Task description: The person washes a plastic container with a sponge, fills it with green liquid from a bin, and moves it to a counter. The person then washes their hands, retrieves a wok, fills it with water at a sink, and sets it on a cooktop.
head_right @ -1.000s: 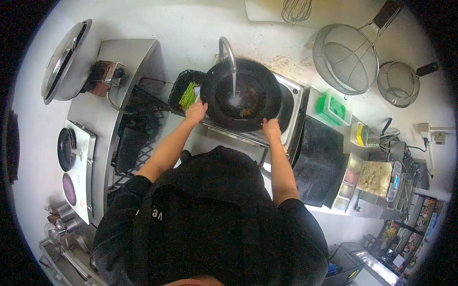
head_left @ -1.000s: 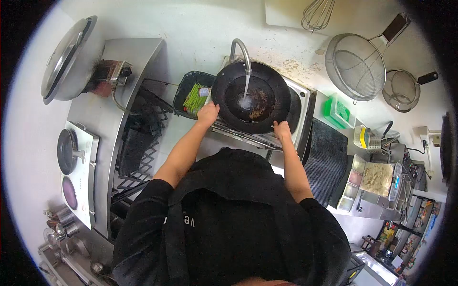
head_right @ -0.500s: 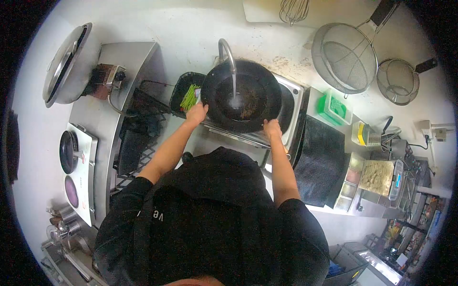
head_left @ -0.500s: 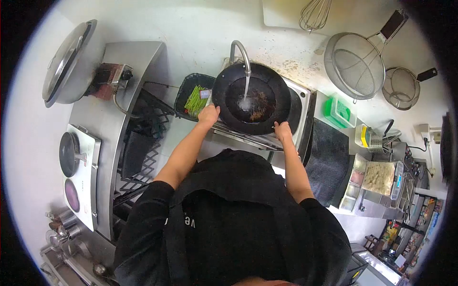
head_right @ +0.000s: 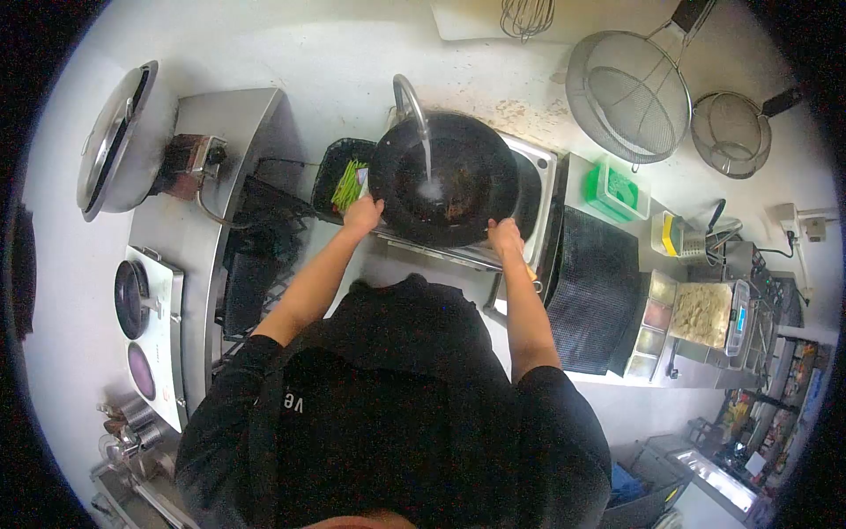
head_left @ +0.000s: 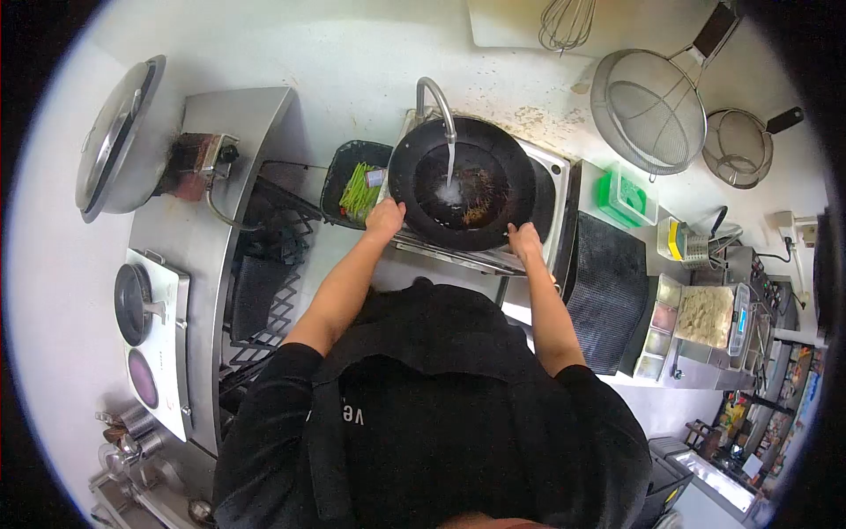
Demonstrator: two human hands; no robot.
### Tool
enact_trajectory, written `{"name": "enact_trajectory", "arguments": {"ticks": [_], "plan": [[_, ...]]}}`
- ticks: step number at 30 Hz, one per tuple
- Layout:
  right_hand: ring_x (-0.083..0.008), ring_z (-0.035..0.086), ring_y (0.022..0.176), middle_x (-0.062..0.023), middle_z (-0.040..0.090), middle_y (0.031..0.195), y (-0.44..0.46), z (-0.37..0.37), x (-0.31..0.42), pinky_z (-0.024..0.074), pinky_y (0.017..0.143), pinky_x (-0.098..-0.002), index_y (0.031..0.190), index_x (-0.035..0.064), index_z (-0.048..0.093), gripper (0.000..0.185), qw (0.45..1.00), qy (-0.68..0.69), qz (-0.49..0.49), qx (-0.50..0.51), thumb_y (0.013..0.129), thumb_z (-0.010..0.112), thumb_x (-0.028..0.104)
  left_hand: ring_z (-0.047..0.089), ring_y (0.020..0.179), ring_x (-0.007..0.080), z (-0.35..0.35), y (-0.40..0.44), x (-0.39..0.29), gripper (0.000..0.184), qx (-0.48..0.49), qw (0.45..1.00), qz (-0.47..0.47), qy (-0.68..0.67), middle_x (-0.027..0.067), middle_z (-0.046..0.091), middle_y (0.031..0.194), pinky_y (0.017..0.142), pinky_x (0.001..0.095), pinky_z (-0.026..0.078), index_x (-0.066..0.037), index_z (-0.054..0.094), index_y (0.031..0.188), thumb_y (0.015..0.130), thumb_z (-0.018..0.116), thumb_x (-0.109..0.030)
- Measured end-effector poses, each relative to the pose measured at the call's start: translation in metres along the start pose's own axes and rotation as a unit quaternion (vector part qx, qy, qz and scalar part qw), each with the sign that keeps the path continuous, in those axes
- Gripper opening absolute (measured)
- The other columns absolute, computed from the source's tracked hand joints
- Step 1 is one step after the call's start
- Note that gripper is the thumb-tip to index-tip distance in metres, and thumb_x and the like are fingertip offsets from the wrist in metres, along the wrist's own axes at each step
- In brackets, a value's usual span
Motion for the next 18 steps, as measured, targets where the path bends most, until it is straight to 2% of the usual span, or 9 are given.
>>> {"name": "enact_trajectory", "arguments": {"ticks": [1, 2, 9, 11, 12, 14, 15, 17, 18], "plan": [[-0.0376, 0.053, 0.11, -0.0275, 0.057, 0.112, -0.007, -0.006, 0.005, 0.0414, 0.092, -0.0442, 0.11, -0.0076, 0.051, 0.052, 1.0, -0.002, 0.012, 0.015, 0.087, 0.053, 0.04, 0.059, 0.096, 0.0382, 0.0, -0.001, -0.001, 0.041, 0.011, 1.0, 0.007, 0.001, 0.0226, 0.063, 0.099, 0.083, 0.0463, 0.047, 0.0, 0.06, 0.098, 0.087, 0.049, -0.037], [-0.0376, 0.053, 0.11, -0.0275, 0.057, 0.112, -0.008, -0.006, 0.004, 0.0414, 0.092, -0.0442, 0.11, -0.0076, 0.051, 0.052, 1.0, -0.001, 0.013, 0.016, 0.087, 0.053, 0.04, 0.059, 0.096, 0.0382, 0.001, -0.002, -0.003, 0.041, 0.012, 1.0, 0.007, 0.003, 0.0226, 0.063, 0.099, 0.083, 0.0463, 0.047, 0.0, 0.06, 0.098, 0.087, 0.049, -0.037], [-0.0387, 0.055, 0.105, -0.0293, 0.058, 0.106, -0.007, -0.008, -0.004, 0.0435, 0.09, -0.0443, 0.107, -0.0094, 0.052, 0.053, 0.999, 0.013, 0.028, 0.008, 0.086, 0.055, 0.039, 0.059, 0.094, 0.0401, 0.001, 0.003, -0.002, 0.039, 0.019, 0.998, 0.052, -0.025, 0.025, 0.063, 0.094, 0.082, 0.0476, 0.046, 0.002, 0.059, 0.094, 0.087, 0.049, -0.035], [-0.0365, 0.063, 0.086, -0.0268, 0.063, 0.086, 0.003, 0.001, -0.011, 0.048, 0.077, -0.0436, 0.096, -0.0085, 0.056, 0.055, 0.999, 0.04, 0.011, -0.007, 0.084, 0.059, 0.045, 0.059, 0.093, 0.0404, 0.001, 0.002, -0.001, 0.039, 0.029, 0.998, 0.05, -0.019, 0.0251, 0.063, 0.094, 0.083, 0.0476, 0.046, 0.002, 0.059, 0.094, 0.087, 0.049, -0.034], [-0.0365, 0.063, 0.086, -0.0268, 0.063, 0.086, 0.001, -0.001, -0.01, 0.048, 0.077, -0.0436, 0.096, -0.0085, 0.056, 0.055, 0.999, 0.042, 0.01, -0.011, 0.084, 0.059, 0.045, 0.059, 0.093, 0.0406, 0.01, 0.008, 0.003, 0.039, 0.028, 0.998, 0.053, -0.021, 0.0252, 0.063, 0.094, 0.083, 0.0478, 0.046, 0.002, 0.059, 0.094, 0.087, 0.049, -0.034], [-0.0347, 0.063, 0.087, -0.0243, 0.064, 0.088, -0.01, -0.006, -0.007, 0.0488, 0.075, -0.0413, 0.102, -0.0078, 0.056, 0.057, 0.989, -0.041, -0.039, -0.133, 0.083, 0.06, 0.046, 0.06, 0.093, 0.0409, 0.015, 0.013, 0.009, 0.038, 0.025, 0.998, 0.058, -0.02, 0.0253, 0.063, 0.094, 0.083, 0.048, 0.046, 0.002, 0.06, 0.094, 0.087, 0.048, -0.034], [-0.0347, 0.063, 0.087, -0.0243, 0.064, 0.088, -0.012, -0.009, -0.006, 0.0488, 0.075, -0.0413, 0.102, -0.0078, 0.056, 0.057, 0.989, -0.039, -0.039, -0.135, 0.083, 0.06, 0.046, 0.06, 0.093, 0.041, 0.016, 0.012, 0.009, 0.038, 0.009, 0.997, 0.064, -0.03, 0.0256, 0.063, 0.093, 0.082, 0.048, 0.046, 0.002, 0.06, 0.094, 0.087, 0.049, -0.034], [-0.0372, 0.062, 0.085, -0.0244, 0.063, 0.091, -0.026, -0.037, 0.005, 0.0481, 0.079, -0.0416, 0.107, -0.0045, 0.058, 0.053, 0.967, 0.004, -0.099, -0.234, 0.083, 0.06, 0.042, 0.06, 0.092, 0.0411, 0.013, 0.006, 0.006, 0.038, -0.01, 0.996, 0.072, -0.041, 0.0259, 0.063, 0.093, 0.082, 0.048, 0.047, 0.001, 0.06, 0.093, 0.086, 0.049, -0.035], [-0.0295, 0.061, 0.076, -0.0192, 0.063, 0.088, -0.05, -0.065, 0.026, 0.0484, 0.072, -0.0363, 0.107, -0.0017, 0.059, 0.044, 0.948, 0.115, -0.135, -0.266, 0.085, 0.06, 0.036, 0.06, 0.092, 0.0408, 0.008, 0.001, 0.004, 0.038, -0.007, 0.997, 0.06, -0.045, 0.0259, 0.063, 0.092, 0.082, 0.048, 0.047, 0.001, 0.06, 0.093, 0.086, 0.049, -0.035]]}}
Point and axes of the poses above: each hand's wrist, its own y-axis towards the middle knuckle, its own z-axis out of the palm, x = y × z, the point moved 3 cm from there along y, towards the middle knuckle
